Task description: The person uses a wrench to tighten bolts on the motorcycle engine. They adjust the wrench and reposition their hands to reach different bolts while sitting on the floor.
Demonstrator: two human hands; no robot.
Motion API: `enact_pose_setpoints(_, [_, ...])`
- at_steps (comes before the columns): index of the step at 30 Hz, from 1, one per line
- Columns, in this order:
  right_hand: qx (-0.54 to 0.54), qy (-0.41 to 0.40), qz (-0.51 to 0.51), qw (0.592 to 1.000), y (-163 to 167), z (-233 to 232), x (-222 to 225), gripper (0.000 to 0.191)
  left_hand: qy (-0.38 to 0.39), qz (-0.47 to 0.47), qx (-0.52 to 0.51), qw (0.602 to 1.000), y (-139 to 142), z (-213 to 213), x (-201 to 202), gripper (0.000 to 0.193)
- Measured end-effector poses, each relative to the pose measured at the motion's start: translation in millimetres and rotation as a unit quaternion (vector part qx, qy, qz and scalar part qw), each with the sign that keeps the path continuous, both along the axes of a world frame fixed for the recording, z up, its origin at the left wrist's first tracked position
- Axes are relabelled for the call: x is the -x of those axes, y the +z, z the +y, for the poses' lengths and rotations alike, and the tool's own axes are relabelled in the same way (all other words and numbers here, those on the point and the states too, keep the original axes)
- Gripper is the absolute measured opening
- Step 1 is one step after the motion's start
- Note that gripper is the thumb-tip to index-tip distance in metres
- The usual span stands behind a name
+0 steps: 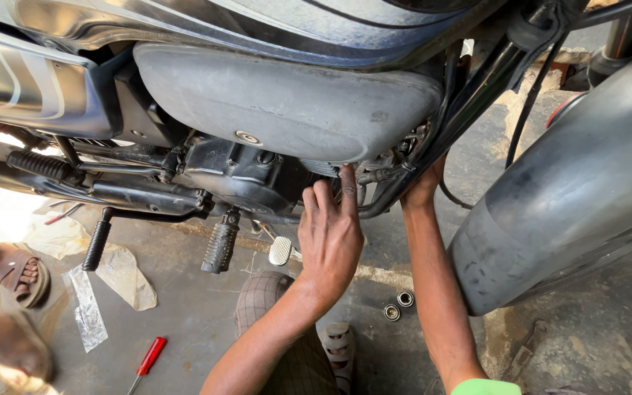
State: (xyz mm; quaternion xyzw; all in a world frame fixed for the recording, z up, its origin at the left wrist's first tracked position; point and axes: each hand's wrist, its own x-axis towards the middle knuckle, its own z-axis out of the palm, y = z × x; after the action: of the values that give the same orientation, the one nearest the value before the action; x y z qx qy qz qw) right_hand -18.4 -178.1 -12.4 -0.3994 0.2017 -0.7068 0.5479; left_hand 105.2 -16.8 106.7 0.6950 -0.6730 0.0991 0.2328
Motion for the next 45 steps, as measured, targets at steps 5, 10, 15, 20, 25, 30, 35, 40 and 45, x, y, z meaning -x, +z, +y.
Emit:
enact_pose_setpoints(5, [0.044,-0.014,-0.002,0.999,-21,-10,-1,0.035,-0.007,0.016,0.01,1.0,2,0,-4,0.077])
enact_pose_setpoints(10, [0.068,-0.033,0.015,0.997,-30,-12,-5,0.023,-0.047,0.081,-0.014,0.996,13,1,4,0.07])
enact_pose_setpoints(15, [0.067,-0.071,0.082,0.992,-17,-5,-7,0.033,-0.17,0.323,-0.039,0.93,32,10,17,0.057])
enact_pose_setpoints(20, [0.028,-0.049,0.059,0.997,1,9,-8,0.03,-0.259,0.566,-0.132,0.771,30,5,15,0.037])
enact_pose_setpoints(25, [0.059,-0.061,0.102,0.991,11,20,-7,0.026,-0.299,0.71,-0.318,0.552,17,-9,2,0.034])
enact_pose_setpoints(30, [0.088,-0.078,0.1,0.988,14,10,-9,0.023,-0.299,0.739,-0.246,0.552,30,-14,-25,0.036])
enact_pose_setpoints(35, [0.13,-0.106,0.149,0.975,12,3,-6,0.022,-0.326,0.535,-0.142,0.766,35,0,-23,0.042])
enact_pose_setpoints(40, [0.137,-0.111,0.176,0.969,2,1,-3,0.017,-0.22,0.183,0.006,0.958,27,-2,-20,0.025])
enact_pose_setpoints(45, [0.118,-0.07,0.185,0.973,6,7,1,0.021,-0.162,0.119,0.238,0.95,41,-9,-29,0.013])
